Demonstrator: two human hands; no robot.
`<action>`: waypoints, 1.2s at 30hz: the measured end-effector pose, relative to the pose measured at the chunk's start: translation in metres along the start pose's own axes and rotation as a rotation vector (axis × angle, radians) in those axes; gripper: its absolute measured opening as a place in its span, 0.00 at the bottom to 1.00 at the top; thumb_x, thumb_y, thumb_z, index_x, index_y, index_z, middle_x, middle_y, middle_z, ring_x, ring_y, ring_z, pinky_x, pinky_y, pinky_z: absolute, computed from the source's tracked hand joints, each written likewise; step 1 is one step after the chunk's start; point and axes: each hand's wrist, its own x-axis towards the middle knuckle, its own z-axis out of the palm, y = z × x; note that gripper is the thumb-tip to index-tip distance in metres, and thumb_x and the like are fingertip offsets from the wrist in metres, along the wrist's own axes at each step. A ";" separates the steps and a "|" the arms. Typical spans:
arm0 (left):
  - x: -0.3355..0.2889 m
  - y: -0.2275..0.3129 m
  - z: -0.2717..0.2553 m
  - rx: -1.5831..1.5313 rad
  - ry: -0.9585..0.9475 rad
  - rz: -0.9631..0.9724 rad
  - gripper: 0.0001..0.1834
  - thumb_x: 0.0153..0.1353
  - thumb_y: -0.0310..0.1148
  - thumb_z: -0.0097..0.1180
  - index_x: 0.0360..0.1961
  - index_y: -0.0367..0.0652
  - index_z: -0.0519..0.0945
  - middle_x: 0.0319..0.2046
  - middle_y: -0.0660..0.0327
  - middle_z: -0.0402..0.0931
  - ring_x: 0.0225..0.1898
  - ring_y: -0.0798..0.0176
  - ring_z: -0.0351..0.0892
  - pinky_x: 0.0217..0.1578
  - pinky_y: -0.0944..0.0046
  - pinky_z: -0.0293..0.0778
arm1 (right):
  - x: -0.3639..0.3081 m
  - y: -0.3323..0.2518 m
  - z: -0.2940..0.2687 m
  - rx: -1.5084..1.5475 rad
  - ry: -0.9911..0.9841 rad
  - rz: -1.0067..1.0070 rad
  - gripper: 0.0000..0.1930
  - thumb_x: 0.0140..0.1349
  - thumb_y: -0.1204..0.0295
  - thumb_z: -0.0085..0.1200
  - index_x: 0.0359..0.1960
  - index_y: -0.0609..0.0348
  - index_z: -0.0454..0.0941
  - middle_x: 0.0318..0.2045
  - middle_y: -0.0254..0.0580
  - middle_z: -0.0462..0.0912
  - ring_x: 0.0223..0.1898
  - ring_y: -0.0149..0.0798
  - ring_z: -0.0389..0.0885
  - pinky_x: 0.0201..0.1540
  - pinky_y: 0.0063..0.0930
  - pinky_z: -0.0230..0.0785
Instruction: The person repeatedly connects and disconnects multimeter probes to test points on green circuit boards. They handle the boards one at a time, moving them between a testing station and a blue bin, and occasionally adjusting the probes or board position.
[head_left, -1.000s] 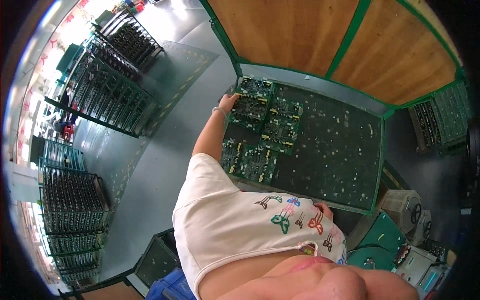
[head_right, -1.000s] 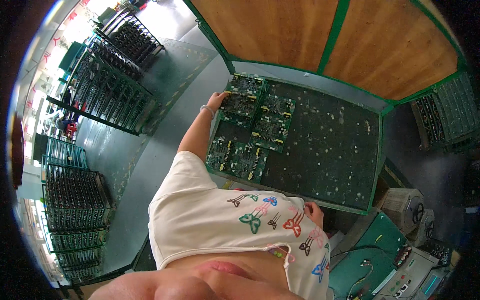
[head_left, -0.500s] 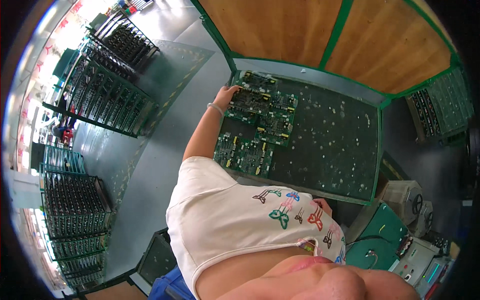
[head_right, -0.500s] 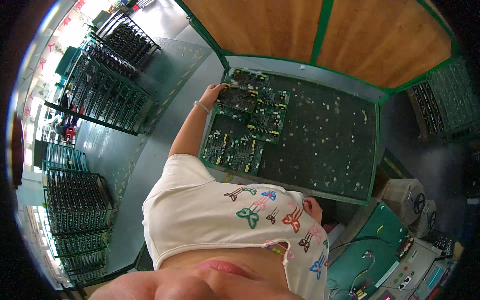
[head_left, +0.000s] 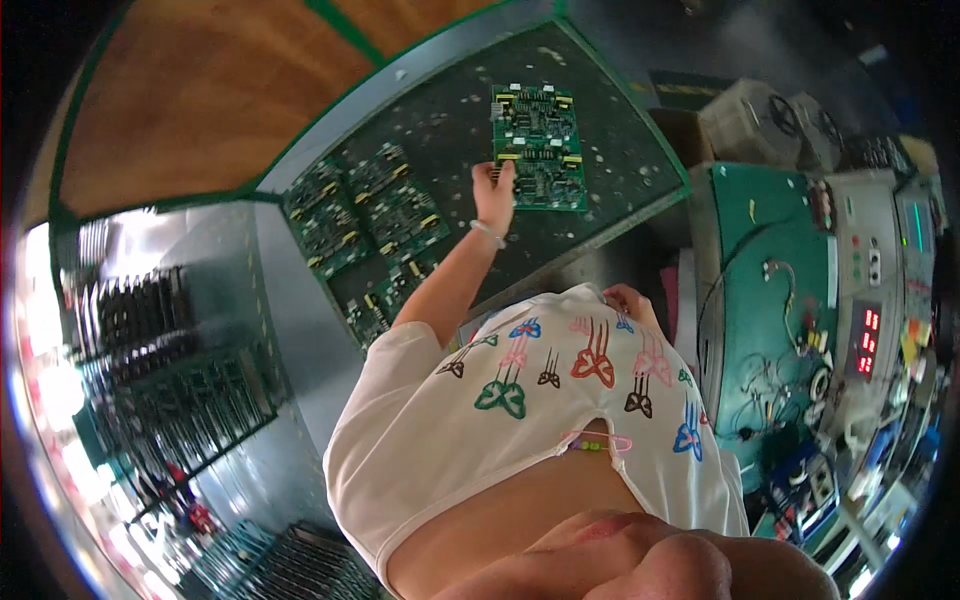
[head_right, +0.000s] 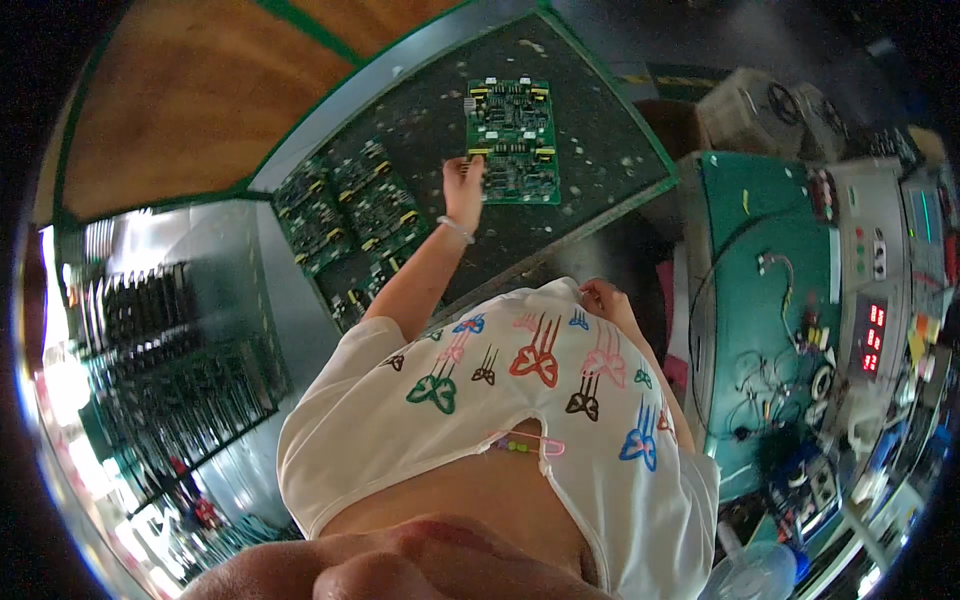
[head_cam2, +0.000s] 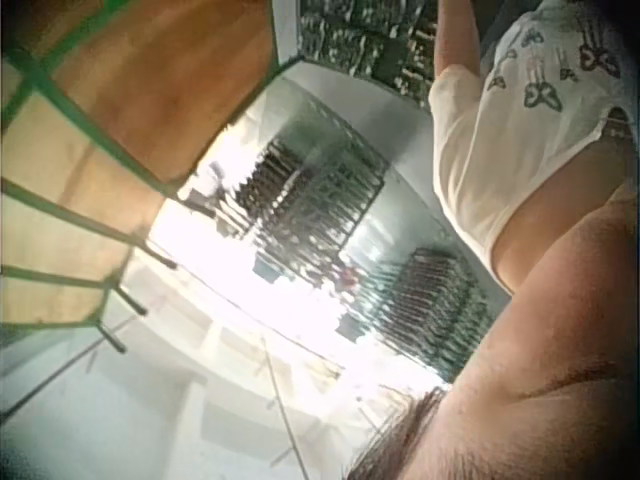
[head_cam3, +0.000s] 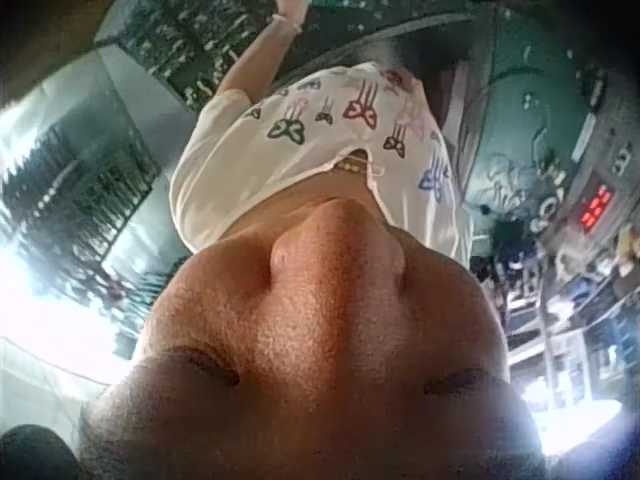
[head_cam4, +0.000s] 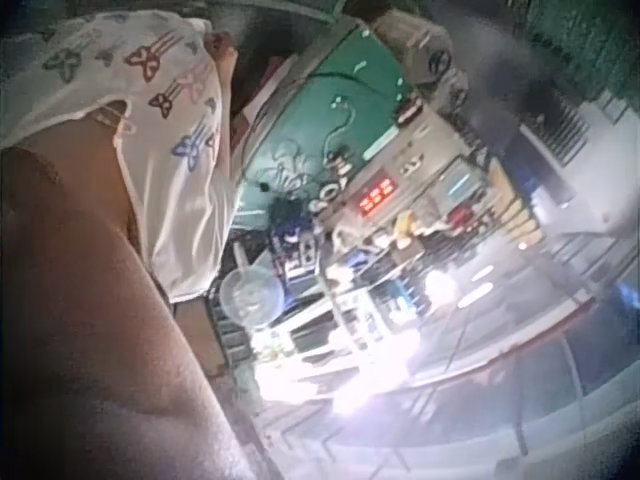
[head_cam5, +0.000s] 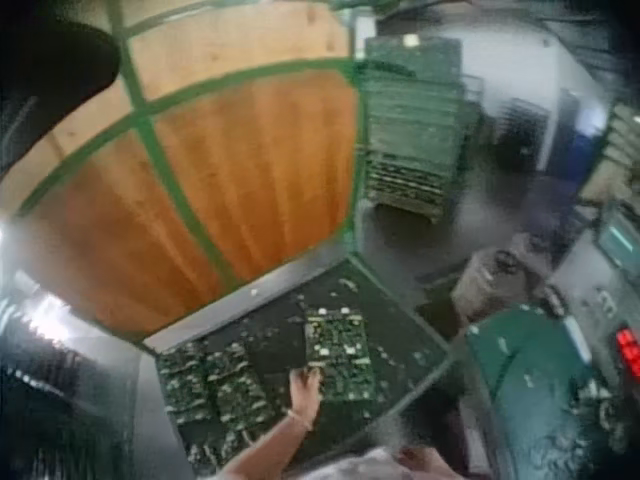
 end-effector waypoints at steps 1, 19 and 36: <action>-0.005 -0.009 0.028 0.030 0.006 0.037 0.20 0.62 0.41 0.61 0.43 0.36 0.69 0.31 0.59 0.75 0.30 0.67 0.73 0.32 0.64 0.70 | -0.009 0.008 -0.002 0.041 0.037 0.018 0.09 0.61 0.73 0.54 0.42 0.59 0.79 0.30 0.46 0.82 0.29 0.33 0.83 0.33 0.28 0.74; -0.043 -0.019 0.082 0.640 -0.410 0.041 0.33 0.55 0.43 0.62 0.60 0.39 0.70 0.63 0.45 0.52 0.63 0.39 0.52 0.63 0.44 0.55 | -0.051 0.006 -0.025 0.031 0.074 0.169 0.09 0.62 0.73 0.54 0.42 0.62 0.79 0.30 0.44 0.83 0.32 0.31 0.82 0.34 0.27 0.74; -0.120 -0.030 -0.310 0.922 0.505 0.132 0.25 0.49 0.27 0.63 0.50 0.39 0.73 0.52 0.48 0.69 0.54 0.44 0.68 0.56 0.50 0.65 | 0.090 -0.123 0.038 -0.256 -0.507 -0.309 0.10 0.61 0.74 0.51 0.43 0.61 0.75 0.36 0.49 0.79 0.38 0.47 0.81 0.41 0.36 0.73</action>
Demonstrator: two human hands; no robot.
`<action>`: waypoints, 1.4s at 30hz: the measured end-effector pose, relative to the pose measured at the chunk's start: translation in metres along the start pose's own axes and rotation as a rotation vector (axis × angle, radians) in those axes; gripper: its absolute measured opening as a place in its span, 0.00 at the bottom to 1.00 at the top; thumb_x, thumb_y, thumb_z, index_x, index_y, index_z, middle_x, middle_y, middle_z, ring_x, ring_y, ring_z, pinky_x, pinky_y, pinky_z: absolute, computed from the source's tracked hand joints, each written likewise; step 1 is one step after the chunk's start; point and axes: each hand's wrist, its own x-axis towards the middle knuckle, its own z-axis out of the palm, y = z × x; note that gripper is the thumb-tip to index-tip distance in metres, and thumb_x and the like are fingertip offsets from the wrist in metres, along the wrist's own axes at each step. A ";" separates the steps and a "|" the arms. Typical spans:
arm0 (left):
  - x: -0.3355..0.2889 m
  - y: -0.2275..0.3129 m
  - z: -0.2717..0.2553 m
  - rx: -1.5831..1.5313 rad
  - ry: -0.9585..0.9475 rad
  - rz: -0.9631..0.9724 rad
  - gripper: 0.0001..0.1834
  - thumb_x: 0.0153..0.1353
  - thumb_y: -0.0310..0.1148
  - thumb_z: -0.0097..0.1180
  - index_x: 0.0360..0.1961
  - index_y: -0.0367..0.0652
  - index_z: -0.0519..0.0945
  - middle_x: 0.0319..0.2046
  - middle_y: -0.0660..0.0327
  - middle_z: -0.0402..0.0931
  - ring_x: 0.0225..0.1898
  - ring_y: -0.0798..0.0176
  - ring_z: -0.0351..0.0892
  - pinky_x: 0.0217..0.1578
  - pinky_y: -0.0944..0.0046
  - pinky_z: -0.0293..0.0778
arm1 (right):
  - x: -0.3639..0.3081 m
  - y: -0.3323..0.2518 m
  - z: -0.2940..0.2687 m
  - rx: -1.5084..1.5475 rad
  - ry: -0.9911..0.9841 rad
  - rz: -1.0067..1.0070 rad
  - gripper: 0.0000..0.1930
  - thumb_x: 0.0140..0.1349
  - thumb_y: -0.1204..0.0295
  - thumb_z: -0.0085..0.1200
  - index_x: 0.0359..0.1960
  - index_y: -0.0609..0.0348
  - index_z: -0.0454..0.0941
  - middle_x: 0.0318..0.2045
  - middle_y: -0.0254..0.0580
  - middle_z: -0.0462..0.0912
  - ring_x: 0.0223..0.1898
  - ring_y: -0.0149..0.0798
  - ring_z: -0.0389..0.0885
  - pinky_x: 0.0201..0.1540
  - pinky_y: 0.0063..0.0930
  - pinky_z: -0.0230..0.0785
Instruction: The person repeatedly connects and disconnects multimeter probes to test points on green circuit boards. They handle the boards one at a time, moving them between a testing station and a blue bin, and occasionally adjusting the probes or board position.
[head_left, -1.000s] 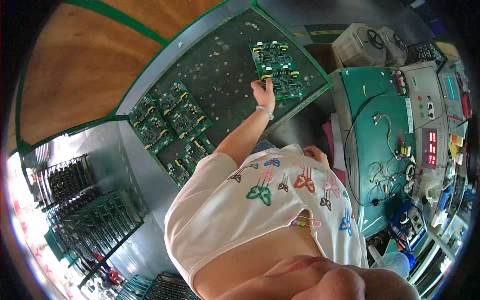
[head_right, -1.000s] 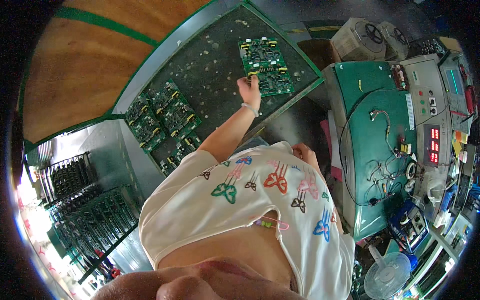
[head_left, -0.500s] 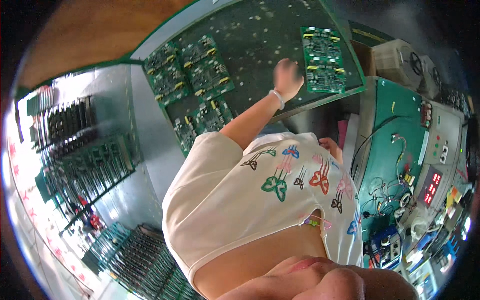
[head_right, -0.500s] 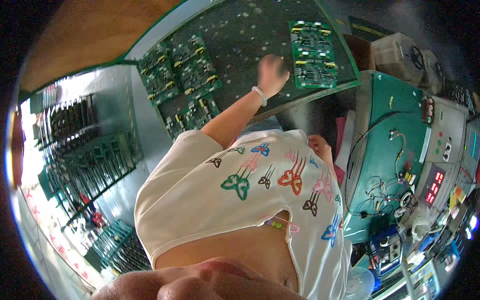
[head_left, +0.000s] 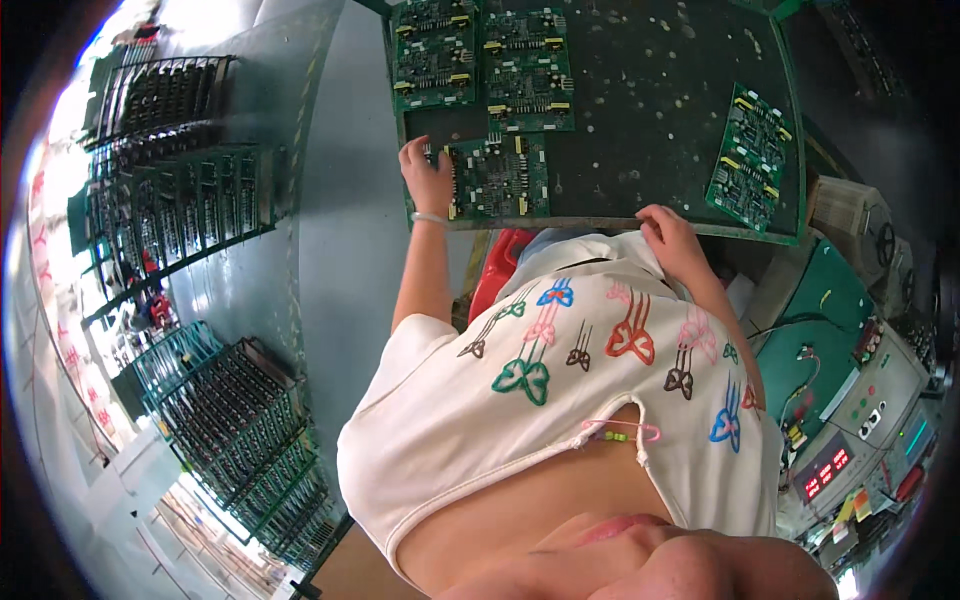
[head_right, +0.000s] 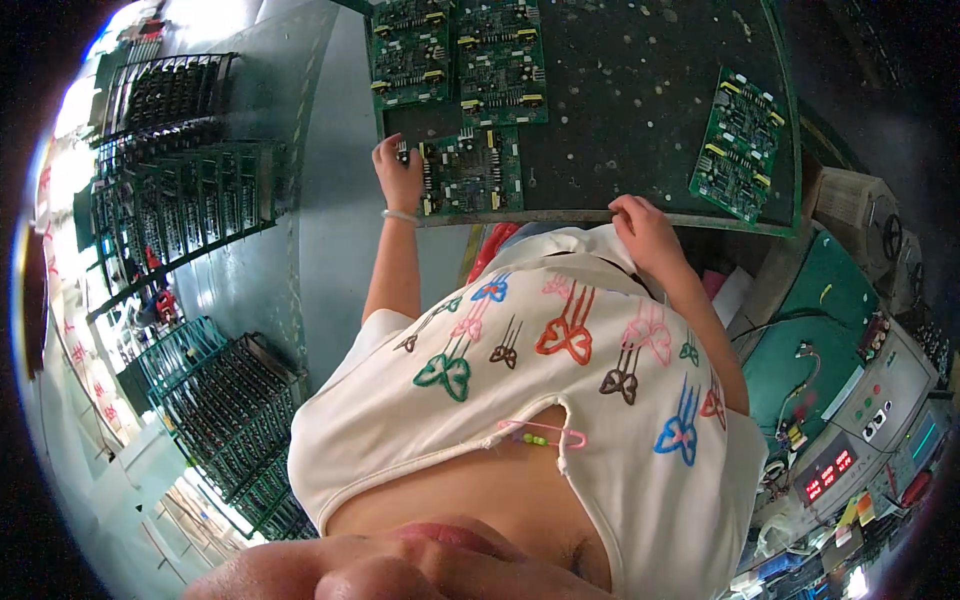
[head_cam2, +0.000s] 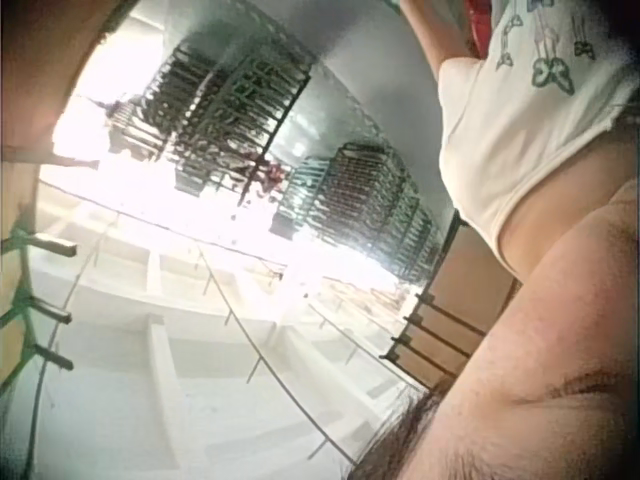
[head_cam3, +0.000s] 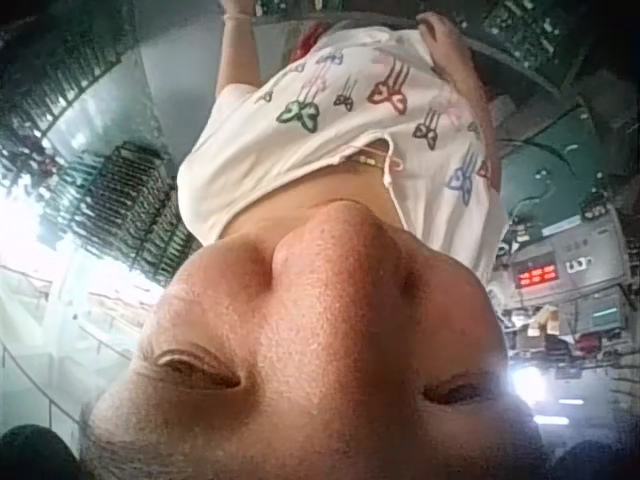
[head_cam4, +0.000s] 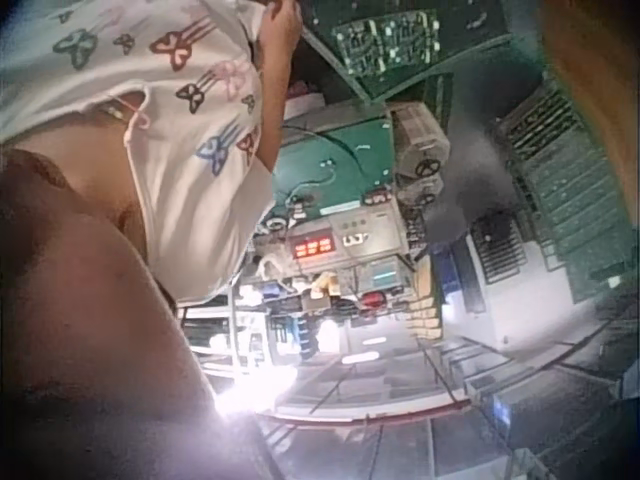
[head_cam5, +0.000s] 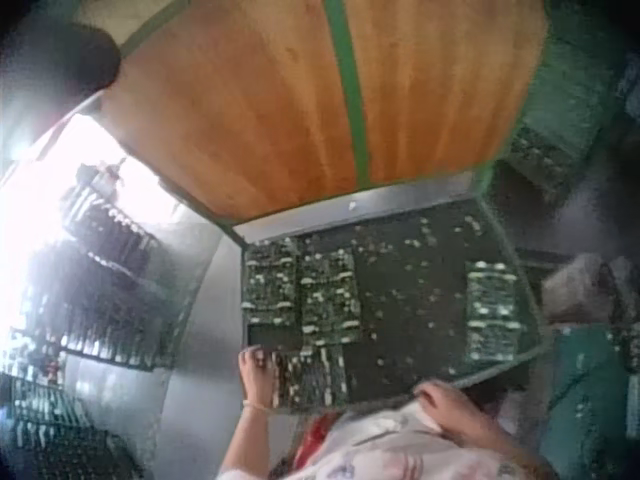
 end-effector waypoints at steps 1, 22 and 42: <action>0.010 -0.005 -0.001 -0.033 -0.033 -0.009 0.25 0.50 0.28 0.64 0.50 0.38 0.73 0.51 0.47 0.69 0.53 0.43 0.68 0.56 0.50 0.65 | 0.004 0.000 0.004 -0.005 -0.019 -0.005 0.10 0.61 0.74 0.51 0.43 0.61 0.75 0.36 0.49 0.79 0.38 0.47 0.81 0.41 0.36 0.73; 0.226 -0.103 0.045 0.114 -0.471 -0.490 0.40 0.47 0.59 0.67 0.49 0.34 0.80 0.46 0.48 0.80 0.49 0.50 0.79 0.51 0.56 0.72 | -0.039 0.040 0.012 0.114 0.170 0.193 0.10 0.60 0.73 0.53 0.41 0.62 0.77 0.34 0.53 0.82 0.36 0.50 0.82 0.39 0.38 0.74; 0.208 -0.047 0.026 -0.902 -0.526 -0.466 0.12 0.68 0.34 0.52 0.44 0.34 0.77 0.37 0.63 0.78 0.40 0.68 0.76 0.41 0.66 0.72 | -0.040 0.044 0.020 0.143 0.211 0.204 0.10 0.60 0.71 0.54 0.41 0.61 0.77 0.33 0.54 0.82 0.36 0.51 0.83 0.40 0.37 0.74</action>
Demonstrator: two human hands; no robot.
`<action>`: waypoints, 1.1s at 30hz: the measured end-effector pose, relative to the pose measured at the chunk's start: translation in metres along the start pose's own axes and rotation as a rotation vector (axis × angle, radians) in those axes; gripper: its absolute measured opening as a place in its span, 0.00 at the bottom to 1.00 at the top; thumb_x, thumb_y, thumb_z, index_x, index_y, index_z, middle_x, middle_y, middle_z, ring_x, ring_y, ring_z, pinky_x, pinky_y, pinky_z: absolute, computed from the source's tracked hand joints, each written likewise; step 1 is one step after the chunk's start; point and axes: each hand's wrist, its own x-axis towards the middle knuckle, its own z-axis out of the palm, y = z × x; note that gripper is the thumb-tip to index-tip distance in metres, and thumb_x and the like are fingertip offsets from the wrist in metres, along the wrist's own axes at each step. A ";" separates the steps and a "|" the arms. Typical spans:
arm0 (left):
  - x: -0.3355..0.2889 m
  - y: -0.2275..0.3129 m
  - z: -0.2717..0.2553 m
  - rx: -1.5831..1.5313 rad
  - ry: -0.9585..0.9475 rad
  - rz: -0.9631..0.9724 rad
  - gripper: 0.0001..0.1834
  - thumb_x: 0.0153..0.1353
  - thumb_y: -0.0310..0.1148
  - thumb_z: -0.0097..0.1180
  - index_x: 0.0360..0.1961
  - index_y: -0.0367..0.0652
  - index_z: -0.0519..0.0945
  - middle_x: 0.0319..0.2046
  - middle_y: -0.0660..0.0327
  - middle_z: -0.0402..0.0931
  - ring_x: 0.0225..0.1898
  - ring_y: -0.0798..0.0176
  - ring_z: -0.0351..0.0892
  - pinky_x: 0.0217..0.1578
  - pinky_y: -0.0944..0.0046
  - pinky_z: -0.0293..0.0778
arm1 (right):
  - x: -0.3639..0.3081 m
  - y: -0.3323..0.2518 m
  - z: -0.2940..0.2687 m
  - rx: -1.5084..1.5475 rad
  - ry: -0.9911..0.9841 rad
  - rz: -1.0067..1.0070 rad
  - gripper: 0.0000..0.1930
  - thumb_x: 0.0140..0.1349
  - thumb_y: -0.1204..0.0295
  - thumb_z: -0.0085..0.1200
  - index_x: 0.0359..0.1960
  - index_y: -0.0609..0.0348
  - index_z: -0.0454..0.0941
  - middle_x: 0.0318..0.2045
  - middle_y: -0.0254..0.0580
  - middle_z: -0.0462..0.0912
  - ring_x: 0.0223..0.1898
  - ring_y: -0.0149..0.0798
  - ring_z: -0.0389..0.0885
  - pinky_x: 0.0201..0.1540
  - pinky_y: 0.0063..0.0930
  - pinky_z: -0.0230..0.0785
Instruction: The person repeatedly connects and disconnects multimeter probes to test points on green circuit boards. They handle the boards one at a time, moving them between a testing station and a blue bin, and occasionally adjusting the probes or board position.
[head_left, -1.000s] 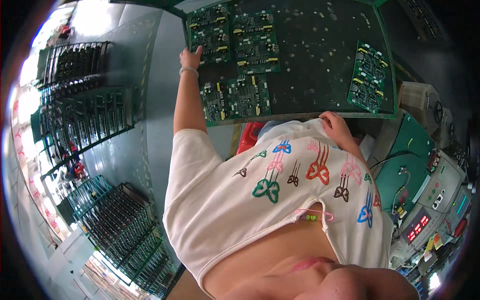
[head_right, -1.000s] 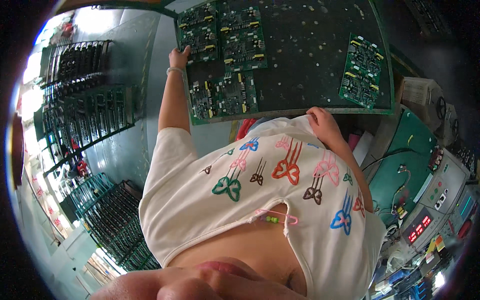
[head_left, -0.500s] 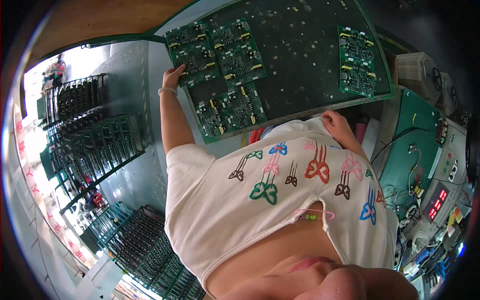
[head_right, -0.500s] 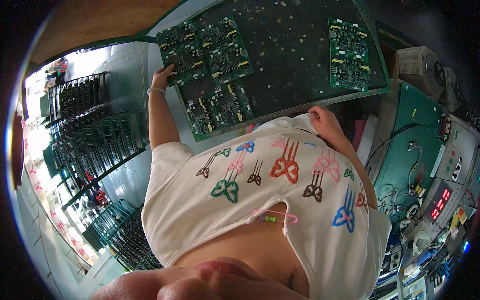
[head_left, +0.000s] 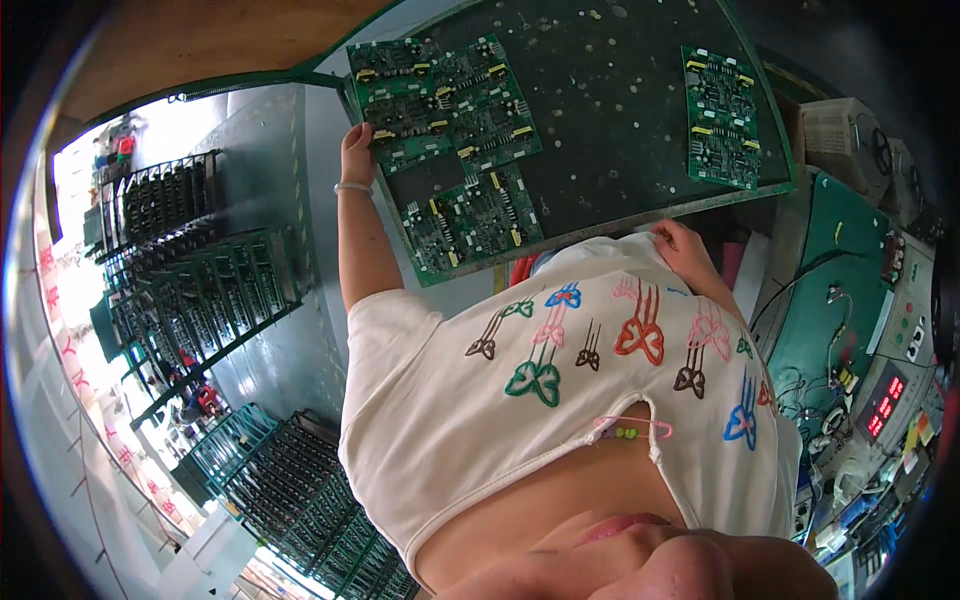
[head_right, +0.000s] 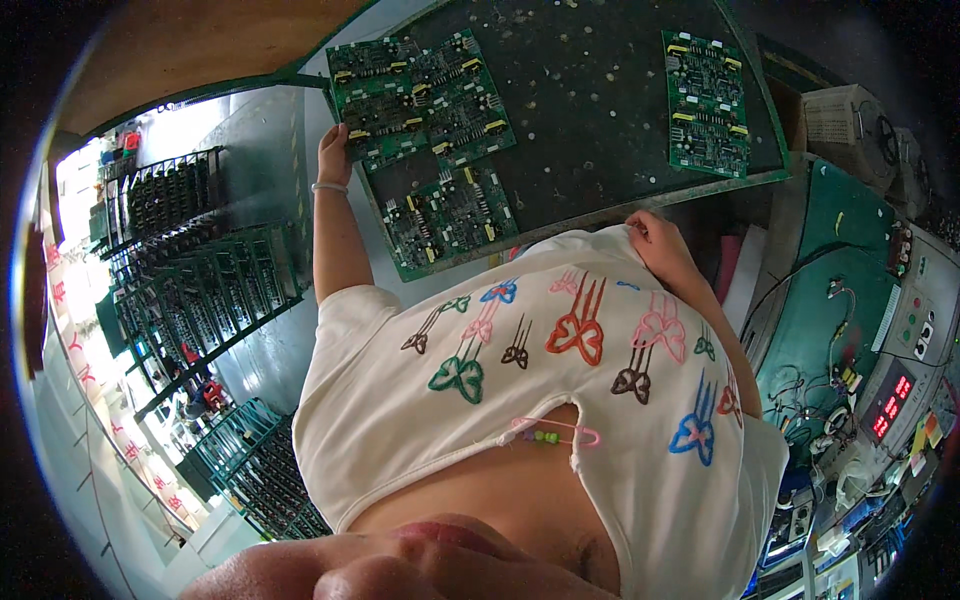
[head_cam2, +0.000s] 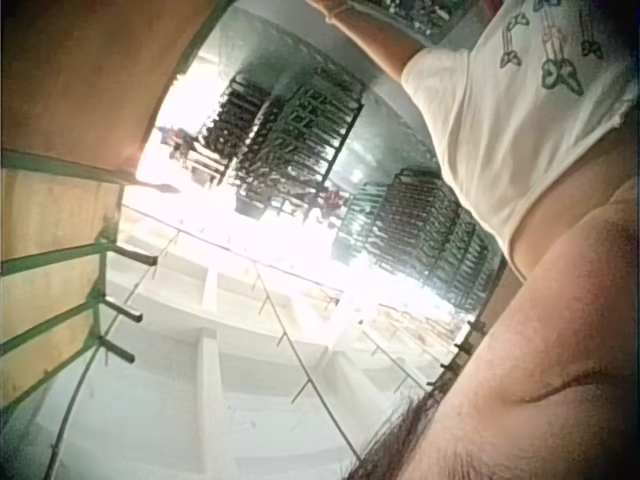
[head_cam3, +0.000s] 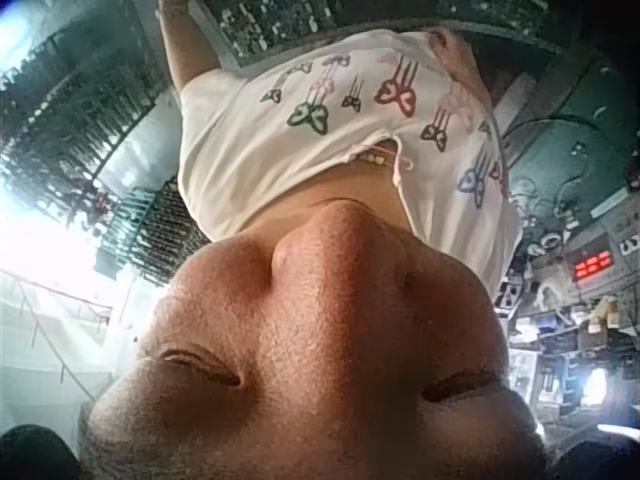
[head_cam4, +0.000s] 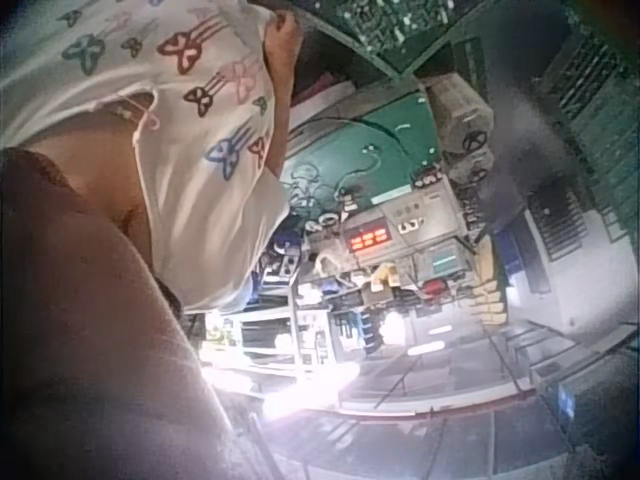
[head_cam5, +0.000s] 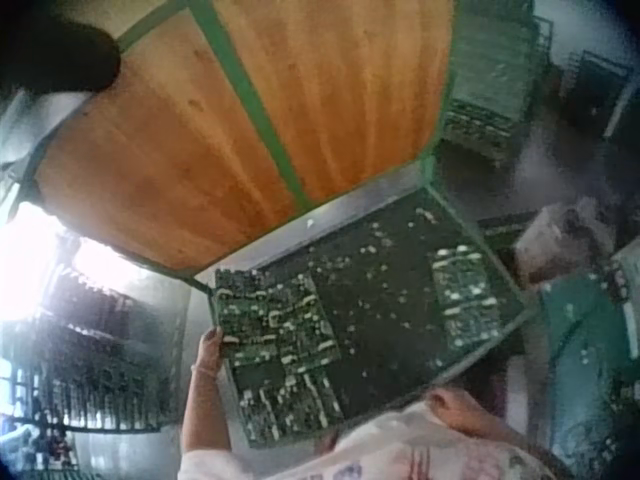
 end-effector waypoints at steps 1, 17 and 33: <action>-0.002 0.004 0.002 0.014 -0.002 0.013 0.12 0.69 0.34 0.51 0.44 0.35 0.77 0.37 0.63 0.78 0.39 0.68 0.76 0.41 0.66 0.72 | -0.001 -0.001 -0.001 0.014 -0.004 0.005 0.10 0.60 0.71 0.54 0.41 0.61 0.77 0.33 0.53 0.82 0.36 0.50 0.83 0.40 0.37 0.74; -0.143 0.056 0.143 0.036 -0.152 -0.064 0.20 0.70 0.33 0.49 0.60 0.36 0.68 0.46 0.63 0.74 0.43 0.67 0.74 0.42 0.63 0.73 | -0.085 0.034 -0.033 0.074 0.231 0.106 0.12 0.58 0.69 0.51 0.42 0.58 0.76 0.38 0.53 0.82 0.41 0.55 0.81 0.46 0.44 0.72; -0.280 0.302 0.336 0.223 -1.230 -0.346 0.14 0.72 0.30 0.42 0.54 0.35 0.68 0.47 0.60 0.74 0.48 0.64 0.75 0.52 0.61 0.72 | -0.288 -0.157 -0.060 -0.095 1.325 0.882 0.14 0.54 0.76 0.54 0.44 0.56 0.70 0.43 0.50 0.74 0.42 0.55 0.78 0.41 0.47 0.74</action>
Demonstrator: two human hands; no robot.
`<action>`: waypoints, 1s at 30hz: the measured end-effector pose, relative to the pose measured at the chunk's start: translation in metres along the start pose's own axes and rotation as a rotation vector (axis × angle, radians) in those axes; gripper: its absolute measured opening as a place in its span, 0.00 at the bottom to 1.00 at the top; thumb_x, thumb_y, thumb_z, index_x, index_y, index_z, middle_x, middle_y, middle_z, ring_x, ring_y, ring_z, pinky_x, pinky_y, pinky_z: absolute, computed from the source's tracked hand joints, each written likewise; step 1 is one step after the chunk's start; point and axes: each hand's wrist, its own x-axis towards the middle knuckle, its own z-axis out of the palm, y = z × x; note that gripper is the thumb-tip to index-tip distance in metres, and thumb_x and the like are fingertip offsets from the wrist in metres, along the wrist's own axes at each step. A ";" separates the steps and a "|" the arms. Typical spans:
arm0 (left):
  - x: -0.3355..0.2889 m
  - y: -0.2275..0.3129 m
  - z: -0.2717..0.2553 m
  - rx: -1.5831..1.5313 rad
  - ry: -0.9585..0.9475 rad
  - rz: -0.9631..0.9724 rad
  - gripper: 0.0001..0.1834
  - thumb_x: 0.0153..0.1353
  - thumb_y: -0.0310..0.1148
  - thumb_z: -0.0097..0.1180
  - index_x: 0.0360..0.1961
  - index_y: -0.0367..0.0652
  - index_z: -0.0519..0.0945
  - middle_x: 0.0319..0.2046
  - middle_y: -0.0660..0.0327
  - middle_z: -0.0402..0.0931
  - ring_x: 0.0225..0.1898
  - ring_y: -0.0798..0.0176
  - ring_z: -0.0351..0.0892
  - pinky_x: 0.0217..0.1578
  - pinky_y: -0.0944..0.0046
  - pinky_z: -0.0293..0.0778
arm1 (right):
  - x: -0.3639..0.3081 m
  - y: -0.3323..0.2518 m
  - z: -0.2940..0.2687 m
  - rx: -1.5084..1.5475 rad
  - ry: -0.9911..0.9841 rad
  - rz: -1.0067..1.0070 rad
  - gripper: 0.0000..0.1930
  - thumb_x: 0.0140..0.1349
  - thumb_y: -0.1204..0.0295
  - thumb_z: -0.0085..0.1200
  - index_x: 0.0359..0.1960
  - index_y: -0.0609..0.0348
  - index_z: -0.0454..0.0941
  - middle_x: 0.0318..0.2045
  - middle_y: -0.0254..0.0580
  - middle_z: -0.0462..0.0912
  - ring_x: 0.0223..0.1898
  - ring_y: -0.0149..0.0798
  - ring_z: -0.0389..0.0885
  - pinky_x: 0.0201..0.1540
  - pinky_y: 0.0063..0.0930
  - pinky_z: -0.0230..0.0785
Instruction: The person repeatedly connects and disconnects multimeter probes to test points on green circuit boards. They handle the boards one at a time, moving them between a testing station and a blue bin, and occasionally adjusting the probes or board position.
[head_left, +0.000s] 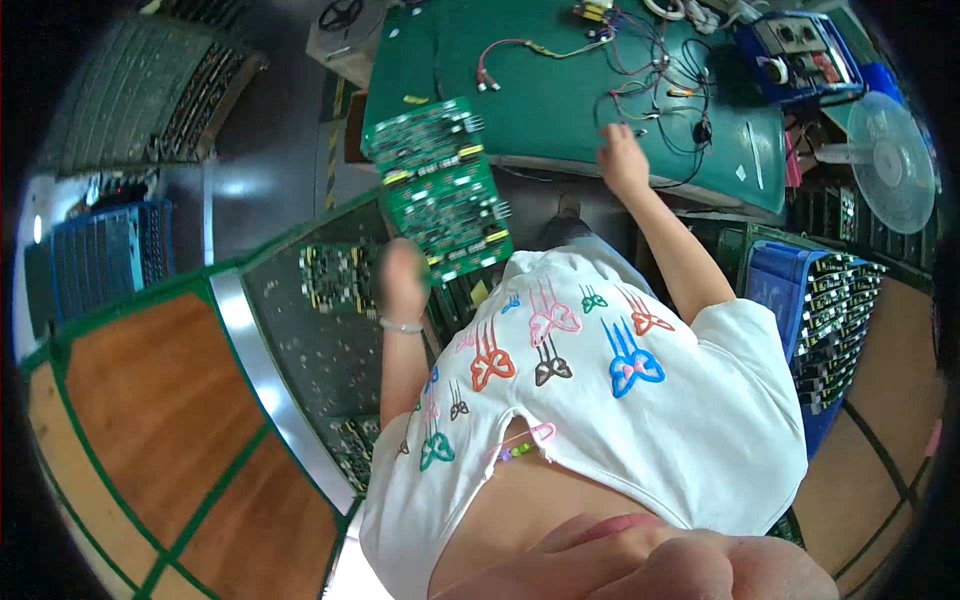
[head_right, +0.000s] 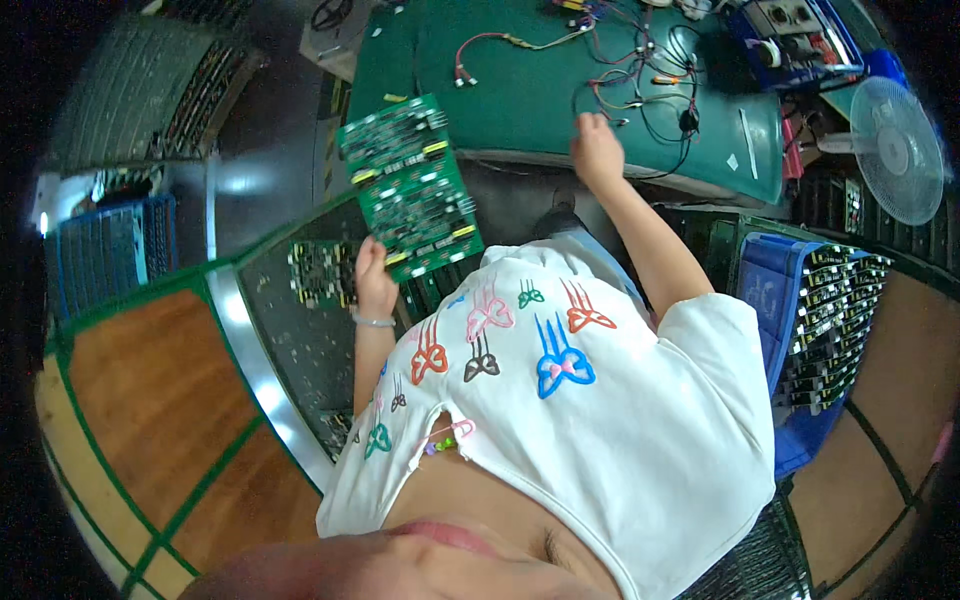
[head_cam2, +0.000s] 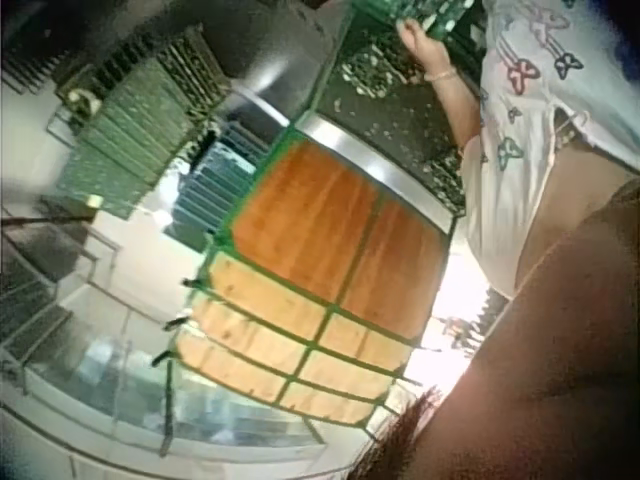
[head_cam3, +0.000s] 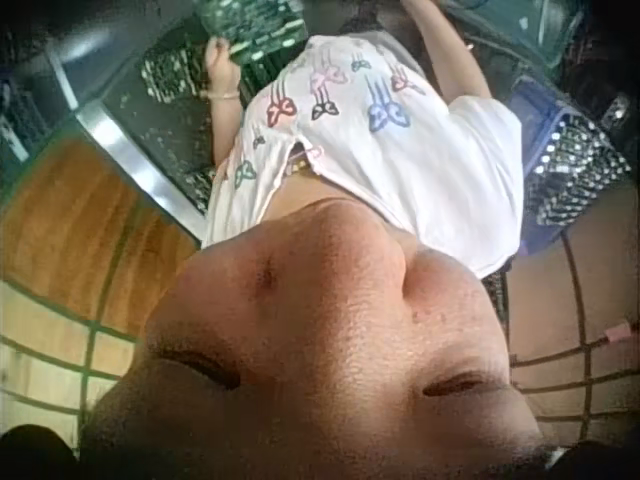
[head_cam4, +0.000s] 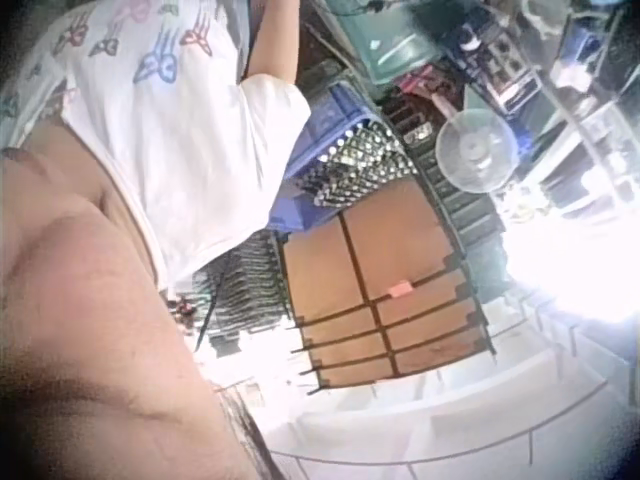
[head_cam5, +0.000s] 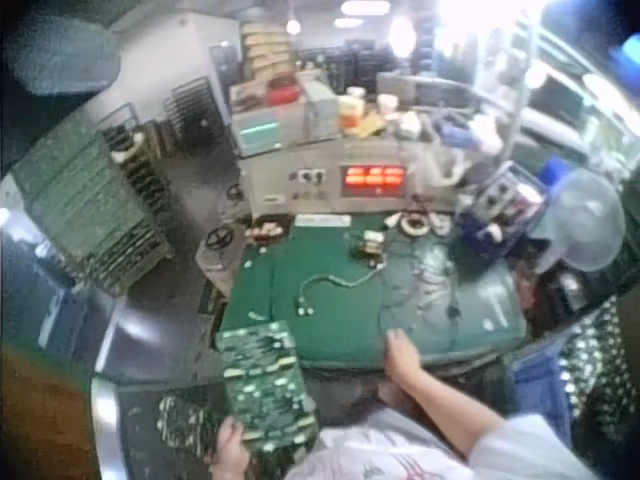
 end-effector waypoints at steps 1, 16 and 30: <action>0.007 -0.006 -0.017 -0.011 -0.061 -0.034 0.14 0.72 0.31 0.42 0.54 0.35 0.69 0.47 0.59 0.75 0.49 0.63 0.75 0.52 0.61 0.72 | -0.010 -0.010 0.000 -0.057 0.001 0.067 0.16 0.54 0.75 0.56 0.45 0.55 0.69 0.44 0.49 0.74 0.43 0.54 0.78 0.41 0.45 0.74; 0.060 -0.029 -0.075 -0.027 -0.288 -0.249 0.12 0.74 0.32 0.37 0.49 0.37 0.70 0.47 0.59 0.76 0.48 0.64 0.78 0.50 0.61 0.75 | -0.029 -0.095 0.045 -0.028 -0.017 -0.050 0.14 0.61 0.70 0.53 0.49 0.50 0.76 0.35 0.45 0.78 0.39 0.52 0.79 0.39 0.43 0.73; 0.133 -0.055 -0.042 0.058 -0.298 -0.291 0.10 0.73 0.33 0.39 0.44 0.40 0.71 0.47 0.59 0.76 0.49 0.61 0.76 0.51 0.58 0.73 | 0.023 -0.093 0.027 0.382 -0.089 0.063 0.10 0.58 0.69 0.61 0.39 0.61 0.80 0.29 0.47 0.77 0.29 0.47 0.78 0.33 0.38 0.69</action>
